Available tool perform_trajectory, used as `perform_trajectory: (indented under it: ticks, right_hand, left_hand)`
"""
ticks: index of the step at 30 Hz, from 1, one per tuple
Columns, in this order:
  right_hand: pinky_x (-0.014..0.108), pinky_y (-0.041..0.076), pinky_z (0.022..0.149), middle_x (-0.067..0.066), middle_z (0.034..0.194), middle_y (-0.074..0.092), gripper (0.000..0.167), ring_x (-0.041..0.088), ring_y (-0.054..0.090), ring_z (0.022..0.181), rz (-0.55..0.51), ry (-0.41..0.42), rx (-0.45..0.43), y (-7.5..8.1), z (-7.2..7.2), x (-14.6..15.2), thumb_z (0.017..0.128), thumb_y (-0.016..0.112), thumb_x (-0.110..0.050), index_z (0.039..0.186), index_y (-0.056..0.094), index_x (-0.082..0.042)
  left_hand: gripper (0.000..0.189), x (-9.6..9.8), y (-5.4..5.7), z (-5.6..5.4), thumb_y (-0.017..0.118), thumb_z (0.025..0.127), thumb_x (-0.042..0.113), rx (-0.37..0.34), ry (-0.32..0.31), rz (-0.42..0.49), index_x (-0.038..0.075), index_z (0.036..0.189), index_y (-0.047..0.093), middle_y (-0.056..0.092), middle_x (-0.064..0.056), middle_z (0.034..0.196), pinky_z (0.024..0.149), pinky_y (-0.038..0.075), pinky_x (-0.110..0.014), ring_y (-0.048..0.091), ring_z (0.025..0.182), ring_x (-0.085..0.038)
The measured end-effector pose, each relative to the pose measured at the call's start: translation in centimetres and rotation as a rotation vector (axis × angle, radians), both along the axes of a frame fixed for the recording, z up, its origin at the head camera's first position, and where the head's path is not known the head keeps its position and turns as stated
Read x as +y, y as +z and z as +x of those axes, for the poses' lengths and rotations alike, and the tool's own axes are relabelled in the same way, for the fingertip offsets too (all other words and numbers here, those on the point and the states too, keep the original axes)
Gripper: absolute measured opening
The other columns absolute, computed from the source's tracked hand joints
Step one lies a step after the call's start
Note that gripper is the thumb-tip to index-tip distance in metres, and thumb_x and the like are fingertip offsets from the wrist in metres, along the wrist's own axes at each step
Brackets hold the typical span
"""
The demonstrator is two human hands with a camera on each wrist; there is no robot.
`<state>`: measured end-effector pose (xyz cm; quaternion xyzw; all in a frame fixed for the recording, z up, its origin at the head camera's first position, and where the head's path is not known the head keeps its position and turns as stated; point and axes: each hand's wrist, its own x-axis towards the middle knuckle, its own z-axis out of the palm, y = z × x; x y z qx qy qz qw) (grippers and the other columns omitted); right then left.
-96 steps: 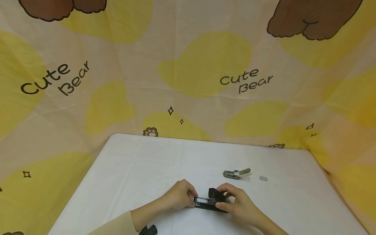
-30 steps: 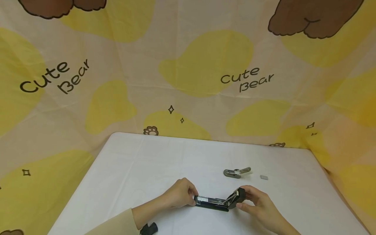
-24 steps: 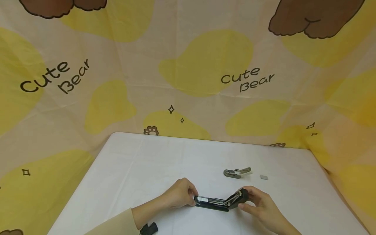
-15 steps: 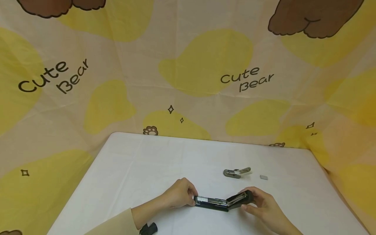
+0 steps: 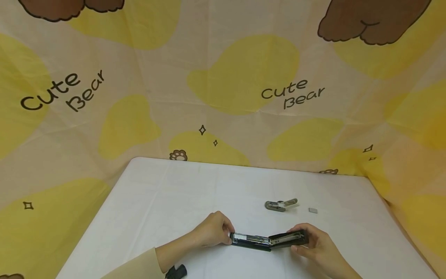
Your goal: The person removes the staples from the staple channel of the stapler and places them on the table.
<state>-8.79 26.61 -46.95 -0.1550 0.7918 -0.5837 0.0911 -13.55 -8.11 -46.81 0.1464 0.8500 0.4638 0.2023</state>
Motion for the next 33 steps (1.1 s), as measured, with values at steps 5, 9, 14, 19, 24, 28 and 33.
perform_trajectory:
  ticks: [5,9,14,19,24,28,33]
  right_hand:
    - [0.025,0.058,0.084,0.012,0.120,0.065,0.051,0.010,0.068,0.101,0.006,-0.010,-0.021,-0.1,0.0,0.3,0.084,0.083,0.002,0.126,0.058,0.010]
    - [0.025,0.058,0.084,0.010,0.121,0.067,0.051,0.009,0.069,0.102,-0.024,0.016,0.021,-0.4,-0.1,0.6,0.083,0.082,0.006,0.126,0.056,0.013]
    - [0.025,0.058,0.081,0.010,0.117,0.071,0.044,0.010,0.069,0.097,0.009,0.014,-0.008,-0.7,-0.3,1.1,0.084,0.082,0.004,0.122,0.063,0.009]
    - [0.026,0.058,0.080,0.018,0.115,0.071,0.045,0.011,0.067,0.094,0.071,-0.036,-0.145,-0.8,-0.3,1.1,0.081,0.085,0.000,0.121,0.065,0.007]
    - [0.026,0.057,0.080,0.016,0.115,0.072,0.047,0.016,0.065,0.095,0.108,-0.072,-0.236,-1.3,-0.3,1.2,0.078,0.088,-0.002,0.119,0.066,0.004]
    - [0.026,0.057,0.080,0.015,0.116,0.071,0.049,0.018,0.064,0.096,0.124,-0.080,-0.254,-1.3,-0.4,1.3,0.077,0.089,-0.002,0.120,0.066,0.003]
    - [0.018,0.053,0.087,0.015,0.123,0.069,0.060,0.014,0.063,0.105,0.169,-0.068,-0.226,-0.9,-0.5,1.3,0.077,0.091,-0.005,0.129,0.061,0.003]
  left_hand:
    - [0.025,0.0,0.1,0.0,0.086,0.070,-0.011,-0.002,0.000,-0.003,0.004,0.089,0.079,0.058,0.001,0.063,0.054,0.036,-0.024,0.047,0.058,-0.011]
    - [0.025,0.0,0.2,0.0,0.087,0.070,-0.010,0.004,-0.003,-0.008,0.004,0.089,0.079,0.058,0.001,0.063,0.054,0.037,-0.024,0.048,0.058,-0.011]
    - [0.025,0.0,0.2,0.0,0.086,0.070,-0.011,0.000,-0.007,0.001,0.003,0.089,0.079,0.058,0.001,0.062,0.055,0.037,-0.024,0.048,0.057,-0.011]
    - [0.026,-0.1,0.1,0.0,0.085,0.070,-0.013,-0.004,-0.009,0.017,0.003,0.089,0.079,0.059,0.001,0.062,0.054,0.038,-0.024,0.048,0.056,-0.011]
    - [0.026,-0.1,0.0,0.1,0.085,0.069,-0.013,-0.003,-0.009,0.023,0.003,0.089,0.078,0.058,0.001,0.062,0.054,0.037,-0.024,0.048,0.056,-0.011]
    - [0.026,-0.1,0.1,0.1,0.085,0.069,-0.013,-0.001,-0.005,0.017,0.003,0.089,0.078,0.058,0.001,0.062,0.054,0.038,-0.023,0.048,0.056,-0.011]
    - [0.025,-0.1,0.1,0.1,0.084,0.070,-0.013,0.000,-0.007,0.018,0.004,0.088,0.079,0.058,0.001,0.062,0.054,0.038,-0.023,0.048,0.056,-0.011]
